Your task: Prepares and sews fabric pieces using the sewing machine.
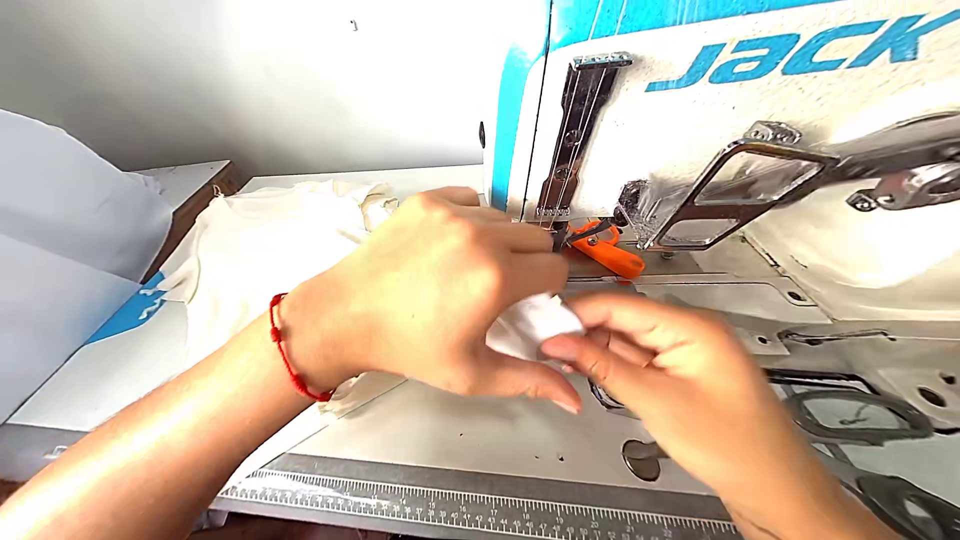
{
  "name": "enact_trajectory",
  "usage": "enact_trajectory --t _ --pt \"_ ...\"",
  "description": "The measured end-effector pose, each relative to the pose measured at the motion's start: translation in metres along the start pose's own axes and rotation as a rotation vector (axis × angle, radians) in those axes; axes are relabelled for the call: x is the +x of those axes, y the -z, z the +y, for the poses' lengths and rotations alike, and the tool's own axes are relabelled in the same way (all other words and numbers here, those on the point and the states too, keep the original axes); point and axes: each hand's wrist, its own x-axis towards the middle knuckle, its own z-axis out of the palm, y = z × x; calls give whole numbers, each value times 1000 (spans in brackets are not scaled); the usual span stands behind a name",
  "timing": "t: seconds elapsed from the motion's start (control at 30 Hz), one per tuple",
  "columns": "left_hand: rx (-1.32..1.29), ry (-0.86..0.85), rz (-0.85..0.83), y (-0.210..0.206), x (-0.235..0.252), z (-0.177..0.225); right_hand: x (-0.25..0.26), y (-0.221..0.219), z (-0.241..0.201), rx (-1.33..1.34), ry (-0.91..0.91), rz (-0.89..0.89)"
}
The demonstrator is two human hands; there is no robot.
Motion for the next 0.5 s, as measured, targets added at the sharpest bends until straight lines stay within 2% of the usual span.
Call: enact_trajectory --t 0.07,0.3,0.5 --pt "9 51 -13 -13 -3 2 3 0 -11 38 -21 39" --pt "312 145 7 -46 -43 49 -59 -20 11 -263 127 8" --pt "341 168 24 -51 -38 35 -41 -20 24 -382 231 109"
